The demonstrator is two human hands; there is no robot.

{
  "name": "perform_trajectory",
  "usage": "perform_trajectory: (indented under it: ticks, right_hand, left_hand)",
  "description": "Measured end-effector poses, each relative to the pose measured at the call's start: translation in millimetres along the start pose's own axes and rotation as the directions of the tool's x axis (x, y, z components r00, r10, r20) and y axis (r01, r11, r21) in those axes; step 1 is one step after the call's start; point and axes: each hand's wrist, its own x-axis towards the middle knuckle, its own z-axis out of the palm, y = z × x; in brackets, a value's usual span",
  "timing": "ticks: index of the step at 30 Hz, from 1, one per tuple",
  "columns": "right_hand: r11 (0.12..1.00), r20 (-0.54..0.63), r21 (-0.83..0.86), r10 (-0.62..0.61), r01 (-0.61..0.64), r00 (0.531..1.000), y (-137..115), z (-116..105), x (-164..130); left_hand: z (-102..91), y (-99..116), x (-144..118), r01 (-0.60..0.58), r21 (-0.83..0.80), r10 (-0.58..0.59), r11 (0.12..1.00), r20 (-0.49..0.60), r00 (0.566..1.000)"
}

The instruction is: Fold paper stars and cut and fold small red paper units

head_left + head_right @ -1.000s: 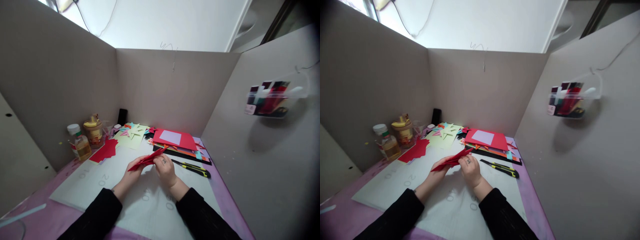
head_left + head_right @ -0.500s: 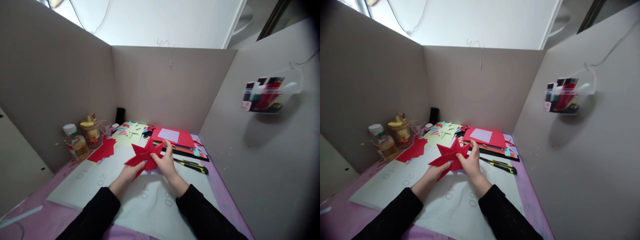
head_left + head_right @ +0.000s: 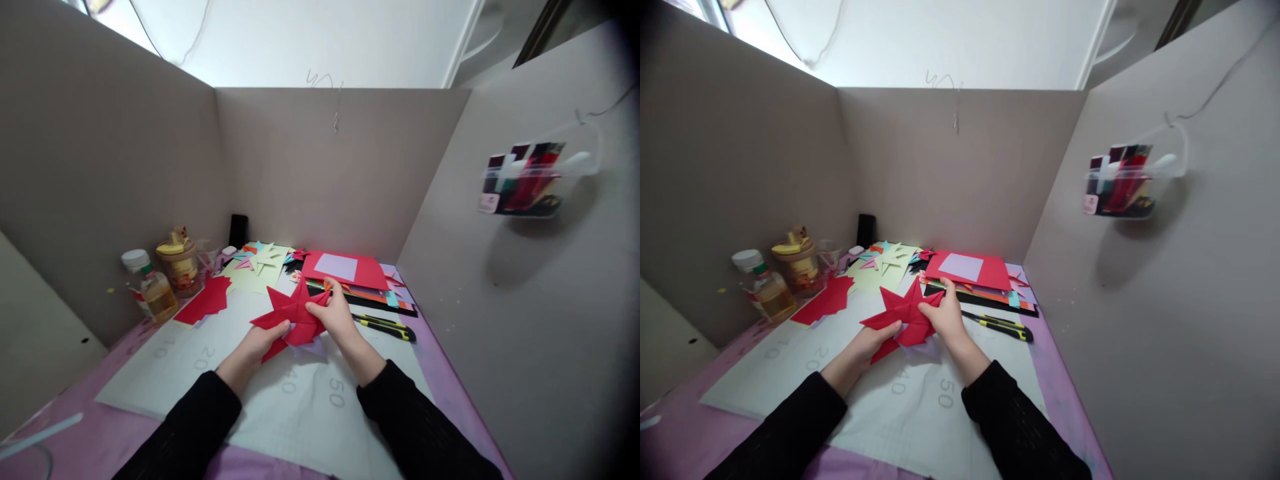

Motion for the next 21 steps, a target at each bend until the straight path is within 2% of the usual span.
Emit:
perform_trajectory:
  ticks: [4, 9, 15, 17, 21]
  right_hand:
    - [0.998, -0.004, -0.061, -0.035, 0.035, 0.999, 3, -2, 1]
    - [0.997, -0.027, -0.059, -0.046, 0.045, 0.999, 6, 0, 0]
    - [0.998, 0.108, 0.027, 0.06, -0.063, 0.992, 1, -6, 5]
    - [0.999, 0.123, -0.02, 0.048, -0.046, 0.991, -2, -10, 7]
    - [0.988, 0.046, -0.151, -0.02, 0.027, 0.999, -3, -11, 7]
  left_hand:
    - [0.5, 1, -1, 0.027, -0.007, -0.027, 1.0, 0.003, 1.0]
    - [0.4, 1, 0, 0.09, -0.052, -0.085, 0.995, 0.085, 0.993]
    - [-2.9, -1, 3, 0.07, -0.073, -0.065, 0.995, 0.067, 0.996]
    - [-3.8, -2, 3, 0.072, -0.069, -0.068, 0.995, 0.062, 0.996]
    - [-4.5, -4, 2, 0.103, -0.063, -0.098, 0.993, 0.072, 0.993]
